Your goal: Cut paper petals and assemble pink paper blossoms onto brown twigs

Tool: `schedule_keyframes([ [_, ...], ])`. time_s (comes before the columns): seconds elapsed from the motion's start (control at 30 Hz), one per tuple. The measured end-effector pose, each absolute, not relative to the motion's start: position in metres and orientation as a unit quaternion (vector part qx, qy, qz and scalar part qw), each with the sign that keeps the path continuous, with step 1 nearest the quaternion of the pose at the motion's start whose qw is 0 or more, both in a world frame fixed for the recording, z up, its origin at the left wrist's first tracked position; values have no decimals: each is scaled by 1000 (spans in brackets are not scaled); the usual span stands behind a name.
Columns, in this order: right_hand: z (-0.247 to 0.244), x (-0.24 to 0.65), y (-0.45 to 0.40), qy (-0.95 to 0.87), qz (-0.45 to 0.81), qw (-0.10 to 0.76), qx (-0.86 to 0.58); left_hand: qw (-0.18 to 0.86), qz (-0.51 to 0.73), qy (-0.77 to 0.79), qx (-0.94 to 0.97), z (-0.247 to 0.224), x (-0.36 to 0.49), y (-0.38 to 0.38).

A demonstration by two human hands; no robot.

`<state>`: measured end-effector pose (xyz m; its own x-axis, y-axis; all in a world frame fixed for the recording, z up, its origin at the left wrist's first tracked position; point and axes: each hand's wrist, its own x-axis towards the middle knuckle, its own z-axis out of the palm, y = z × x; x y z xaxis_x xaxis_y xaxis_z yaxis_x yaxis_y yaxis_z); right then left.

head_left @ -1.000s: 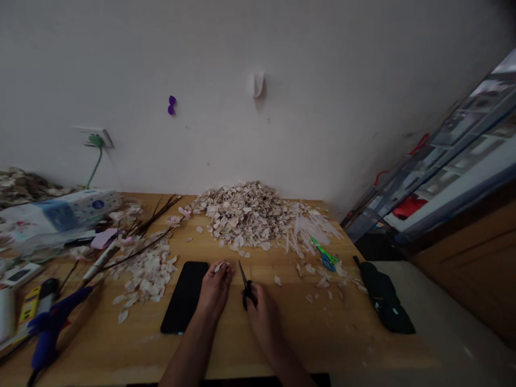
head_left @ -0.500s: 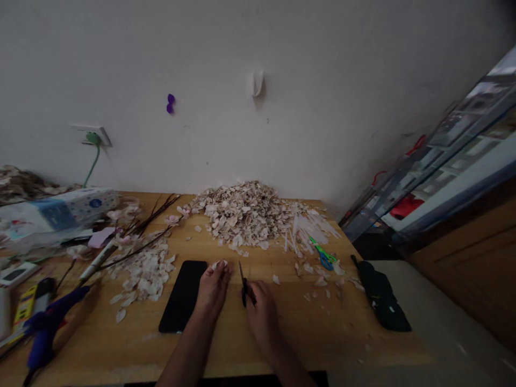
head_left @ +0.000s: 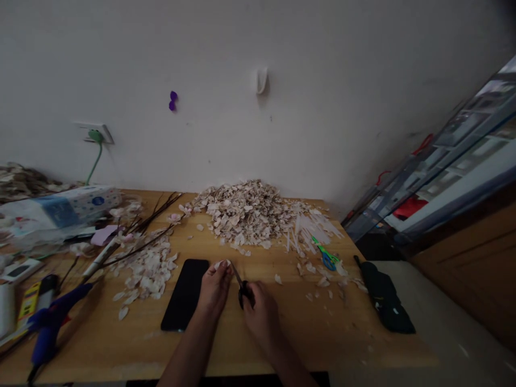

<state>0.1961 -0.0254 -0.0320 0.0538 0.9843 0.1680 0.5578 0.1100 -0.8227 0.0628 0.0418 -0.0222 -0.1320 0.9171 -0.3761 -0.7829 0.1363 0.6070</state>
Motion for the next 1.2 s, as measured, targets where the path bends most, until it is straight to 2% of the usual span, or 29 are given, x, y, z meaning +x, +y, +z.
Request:
schedule_keyframes([
  [0.47, -44, 197, -24, -601, 297, 389, -632, 650, 654, 382, 62, -21, 62, 42],
  [0.67, -36, 194, -24, -612, 261, 404, -627, 650, 658, 373, 72, -24, 61, 43],
  [0.93, -29, 193, -26, -667, 247, 315, -628, 648, 662, 363, 99, -31, 61, 44],
  [1.2, -27, 193, -26, -656, 253, 307, -641, 657, 650, 357, 136, -38, 63, 43],
])
